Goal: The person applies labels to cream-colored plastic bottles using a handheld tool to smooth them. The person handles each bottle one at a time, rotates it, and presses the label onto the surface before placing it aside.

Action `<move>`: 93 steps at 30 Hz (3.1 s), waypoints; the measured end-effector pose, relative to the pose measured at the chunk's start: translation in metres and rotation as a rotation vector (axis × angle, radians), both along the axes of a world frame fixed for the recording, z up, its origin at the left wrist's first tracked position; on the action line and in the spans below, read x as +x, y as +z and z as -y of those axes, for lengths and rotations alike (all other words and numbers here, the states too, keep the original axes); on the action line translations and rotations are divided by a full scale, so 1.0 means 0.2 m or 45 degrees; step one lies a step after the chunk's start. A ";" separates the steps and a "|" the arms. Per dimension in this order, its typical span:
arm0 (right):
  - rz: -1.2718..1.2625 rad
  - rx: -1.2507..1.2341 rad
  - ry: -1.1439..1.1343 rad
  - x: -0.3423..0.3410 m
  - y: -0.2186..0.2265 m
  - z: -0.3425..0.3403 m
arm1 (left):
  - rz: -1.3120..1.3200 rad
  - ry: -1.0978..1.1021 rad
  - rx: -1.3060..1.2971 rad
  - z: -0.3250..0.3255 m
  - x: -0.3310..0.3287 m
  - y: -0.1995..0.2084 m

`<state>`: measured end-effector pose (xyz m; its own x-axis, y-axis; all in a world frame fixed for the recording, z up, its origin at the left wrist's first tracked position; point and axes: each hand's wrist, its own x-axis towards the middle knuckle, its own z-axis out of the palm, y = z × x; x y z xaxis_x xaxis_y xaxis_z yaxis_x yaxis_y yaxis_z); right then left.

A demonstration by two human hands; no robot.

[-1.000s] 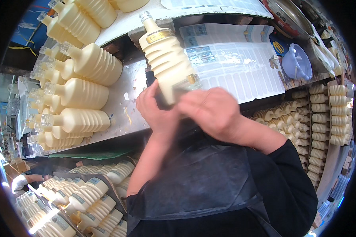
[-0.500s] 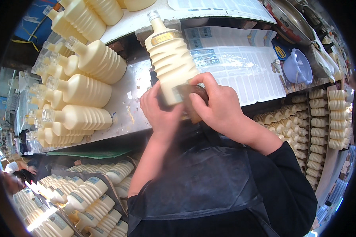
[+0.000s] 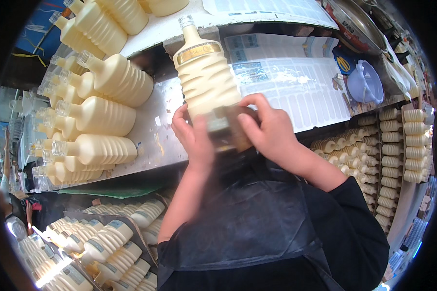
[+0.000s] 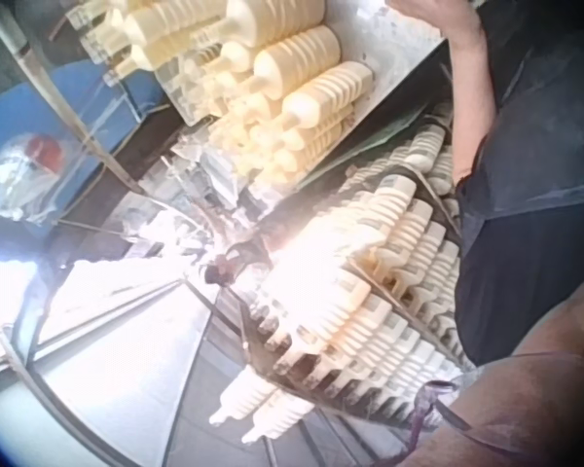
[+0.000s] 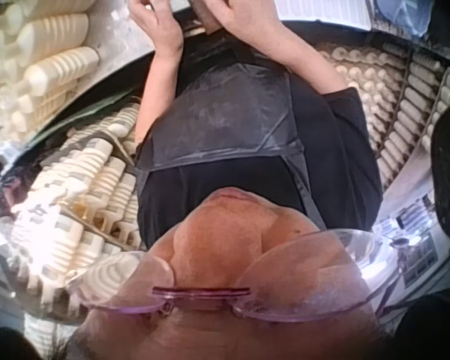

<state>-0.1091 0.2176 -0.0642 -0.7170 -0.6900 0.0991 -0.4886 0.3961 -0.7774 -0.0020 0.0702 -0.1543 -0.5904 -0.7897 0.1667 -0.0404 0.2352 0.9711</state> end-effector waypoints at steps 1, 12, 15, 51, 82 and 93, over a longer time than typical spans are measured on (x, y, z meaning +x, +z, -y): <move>0.049 0.023 -0.056 -0.03 -0.02 -0.03 | -0.036 -0.010 0.044 0.00 0.00 0.00; 0.184 -0.240 -0.114 -0.01 -0.03 -0.06 | -0.376 -0.073 0.524 -0.01 -0.01 0.07; 0.130 -0.200 -0.053 -0.06 -0.13 -0.06 | -0.333 -0.095 0.477 -0.01 0.00 0.08; -0.952 -0.317 0.640 0.09 0.16 0.10 | 0.103 0.101 -0.736 0.00 0.00 0.06; -0.031 0.047 -0.079 -0.09 -0.03 -0.05 | -0.029 -0.032 -0.033 0.02 -0.02 0.02; 0.068 -0.144 -0.011 -0.03 -0.02 -0.04 | -0.017 -0.038 -0.019 0.01 -0.02 0.02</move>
<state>-0.1147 0.2260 -0.0685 -0.7292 -0.6703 0.1377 -0.4425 0.3083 -0.8421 -0.0059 0.0673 -0.1503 -0.6115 -0.7690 0.1861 -0.0204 0.2504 0.9679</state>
